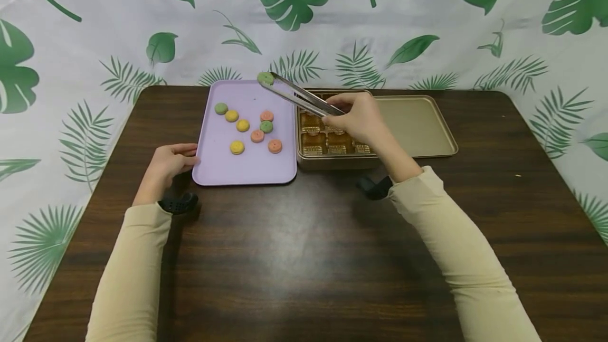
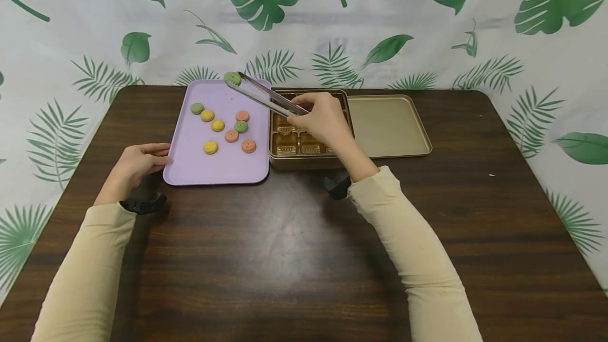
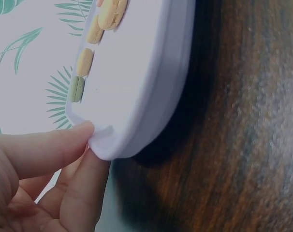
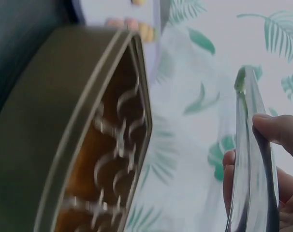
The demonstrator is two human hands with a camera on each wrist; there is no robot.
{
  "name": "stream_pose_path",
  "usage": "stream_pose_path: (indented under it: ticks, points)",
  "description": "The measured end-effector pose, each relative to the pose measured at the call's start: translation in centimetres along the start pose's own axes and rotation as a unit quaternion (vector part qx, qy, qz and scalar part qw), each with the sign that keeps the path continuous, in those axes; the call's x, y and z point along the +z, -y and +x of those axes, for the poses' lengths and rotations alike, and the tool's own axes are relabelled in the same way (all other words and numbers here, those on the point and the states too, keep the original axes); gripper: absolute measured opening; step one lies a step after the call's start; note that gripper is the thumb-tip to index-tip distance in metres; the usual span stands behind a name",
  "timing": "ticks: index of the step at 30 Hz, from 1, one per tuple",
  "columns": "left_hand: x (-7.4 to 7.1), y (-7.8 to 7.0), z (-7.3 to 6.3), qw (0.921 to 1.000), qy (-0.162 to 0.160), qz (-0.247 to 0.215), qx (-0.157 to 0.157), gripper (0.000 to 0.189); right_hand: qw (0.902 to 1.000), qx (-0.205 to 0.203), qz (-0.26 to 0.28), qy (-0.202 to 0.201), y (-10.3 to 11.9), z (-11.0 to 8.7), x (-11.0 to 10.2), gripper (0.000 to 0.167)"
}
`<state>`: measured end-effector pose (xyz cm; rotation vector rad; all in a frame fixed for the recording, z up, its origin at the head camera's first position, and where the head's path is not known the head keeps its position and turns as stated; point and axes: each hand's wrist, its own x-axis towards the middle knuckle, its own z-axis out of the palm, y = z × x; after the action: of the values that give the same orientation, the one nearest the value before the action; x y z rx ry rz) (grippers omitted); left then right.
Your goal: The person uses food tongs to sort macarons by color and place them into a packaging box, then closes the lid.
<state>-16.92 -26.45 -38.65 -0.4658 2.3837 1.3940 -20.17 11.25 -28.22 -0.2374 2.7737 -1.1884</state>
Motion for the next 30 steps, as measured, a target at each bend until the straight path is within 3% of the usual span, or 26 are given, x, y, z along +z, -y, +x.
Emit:
stream_pose_path:
  ticks: [15,30]
  points:
    - [-0.2,0.2,0.2,0.9999,0.005,-0.01,0.002,0.053,0.9965,0.06,-0.038,-0.043,-5.0,-1.8,-6.4,0.048]
    - [-0.1,0.2,0.3,0.9999,0.006,-0.015,-0.004,0.053,0.9909,0.105,-0.07,-0.047,-10.4,-2.8,-7.4,0.052]
